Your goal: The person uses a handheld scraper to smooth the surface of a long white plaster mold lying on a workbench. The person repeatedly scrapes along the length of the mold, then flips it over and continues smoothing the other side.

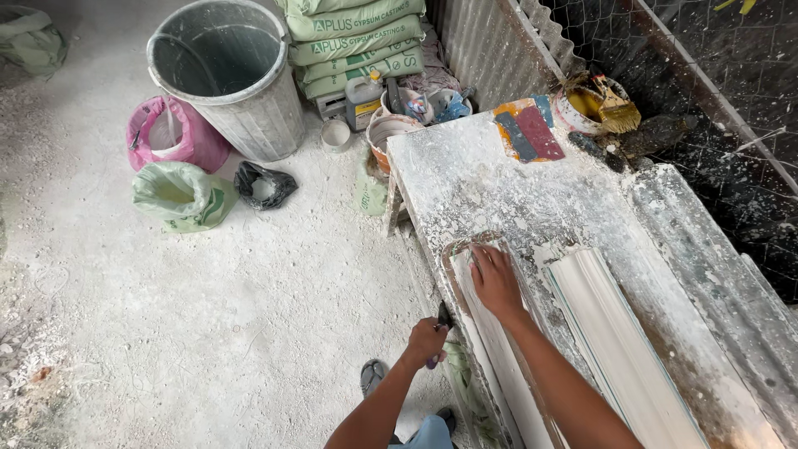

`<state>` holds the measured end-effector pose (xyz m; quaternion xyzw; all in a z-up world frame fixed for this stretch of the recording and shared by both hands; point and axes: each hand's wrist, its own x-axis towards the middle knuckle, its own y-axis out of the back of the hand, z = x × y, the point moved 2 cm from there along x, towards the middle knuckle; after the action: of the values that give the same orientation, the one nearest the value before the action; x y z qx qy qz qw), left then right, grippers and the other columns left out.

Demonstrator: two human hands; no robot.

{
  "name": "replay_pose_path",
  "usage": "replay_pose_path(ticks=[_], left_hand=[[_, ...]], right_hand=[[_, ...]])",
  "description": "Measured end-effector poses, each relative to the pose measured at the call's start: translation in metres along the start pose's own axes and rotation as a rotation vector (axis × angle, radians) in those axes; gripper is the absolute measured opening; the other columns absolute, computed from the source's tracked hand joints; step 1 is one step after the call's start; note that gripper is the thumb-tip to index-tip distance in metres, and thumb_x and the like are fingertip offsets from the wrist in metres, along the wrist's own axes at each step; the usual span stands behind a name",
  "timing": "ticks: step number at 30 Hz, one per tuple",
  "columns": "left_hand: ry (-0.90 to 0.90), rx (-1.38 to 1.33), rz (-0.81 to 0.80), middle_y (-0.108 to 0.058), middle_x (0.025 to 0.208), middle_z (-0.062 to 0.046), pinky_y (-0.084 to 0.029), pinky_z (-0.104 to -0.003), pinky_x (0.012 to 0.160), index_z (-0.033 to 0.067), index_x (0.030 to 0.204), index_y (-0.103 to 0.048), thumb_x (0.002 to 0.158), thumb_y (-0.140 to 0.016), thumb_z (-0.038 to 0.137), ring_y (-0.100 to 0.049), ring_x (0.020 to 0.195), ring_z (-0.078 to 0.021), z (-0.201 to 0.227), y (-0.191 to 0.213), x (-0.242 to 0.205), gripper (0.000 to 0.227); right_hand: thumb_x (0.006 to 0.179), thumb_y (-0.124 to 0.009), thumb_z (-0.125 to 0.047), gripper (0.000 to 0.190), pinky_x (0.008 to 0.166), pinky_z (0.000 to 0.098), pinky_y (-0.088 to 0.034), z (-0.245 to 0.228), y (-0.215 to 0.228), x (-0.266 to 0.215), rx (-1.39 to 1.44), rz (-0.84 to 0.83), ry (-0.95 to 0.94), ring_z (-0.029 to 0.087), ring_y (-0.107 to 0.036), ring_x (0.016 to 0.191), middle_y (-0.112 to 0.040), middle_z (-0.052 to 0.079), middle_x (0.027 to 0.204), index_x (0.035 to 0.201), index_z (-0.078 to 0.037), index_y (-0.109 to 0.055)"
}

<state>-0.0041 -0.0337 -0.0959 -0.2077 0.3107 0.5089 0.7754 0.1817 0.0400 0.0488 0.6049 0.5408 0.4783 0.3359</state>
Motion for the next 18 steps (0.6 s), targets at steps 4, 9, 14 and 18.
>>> replay_pose_path(ticks=[4, 9, 14, 18], left_hand=[[-0.03, -0.241, -0.134, -0.055, 0.068, -0.01, -0.047, -0.034, 0.037, -0.0085, 0.09, -0.061, 0.098, -0.064, 0.012, -0.058, 0.046, -0.0192, 0.015, 0.006, -0.006, 0.023], [0.008, -0.15, -0.203, -0.055, 0.068, -0.009, -0.046, -0.032, 0.038, -0.0064, 0.09, -0.06, 0.099, -0.065, 0.014, -0.06, 0.048, -0.0174, 0.022, 0.034, -0.02, 0.023], [-0.019, -0.104, -0.131, -0.061, 0.074, -0.005, -0.046, -0.032, 0.041, -0.0046, 0.102, -0.063, 0.099, -0.06, 0.02, -0.059, 0.049, -0.0156, 0.03, 0.048, -0.035, 0.025], [0.015, 0.014, -0.044, -0.062, 0.069, -0.01, -0.047, -0.037, 0.043, -0.0037, 0.111, -0.064, 0.102, -0.055, 0.026, -0.059, 0.049, -0.0183, 0.032, 0.043, -0.031, 0.032]], right_hand=[[0.093, -0.056, -0.021, 0.048, 0.105, 0.0511, -0.038, -0.001, 0.0, 0.037, -0.136, -0.1, 0.147, 0.038, -0.051, 0.123, -0.06, 0.014, 0.141, 0.139, -0.008, -0.057], [0.103, -0.052, -0.018, 0.03, 0.103, 0.0453, -0.048, 0.009, 0.001, 0.059, -0.105, -0.41, -0.105, 0.032, -0.057, 0.122, -0.065, 0.008, 0.13, 0.13, -0.012, -0.064], [0.1, -0.056, -0.013, 0.017, 0.096, 0.0446, -0.055, 0.016, 0.001, 0.064, -0.161, -0.432, -0.144, 0.03, -0.062, 0.117, -0.07, 0.01, 0.116, 0.107, -0.01, -0.071], [0.098, -0.061, -0.012, 0.012, 0.091, 0.0449, -0.058, 0.015, 0.002, 0.07, -0.158, -0.385, -0.137, 0.031, -0.068, 0.106, -0.073, 0.012, 0.106, 0.102, -0.009, -0.071]])
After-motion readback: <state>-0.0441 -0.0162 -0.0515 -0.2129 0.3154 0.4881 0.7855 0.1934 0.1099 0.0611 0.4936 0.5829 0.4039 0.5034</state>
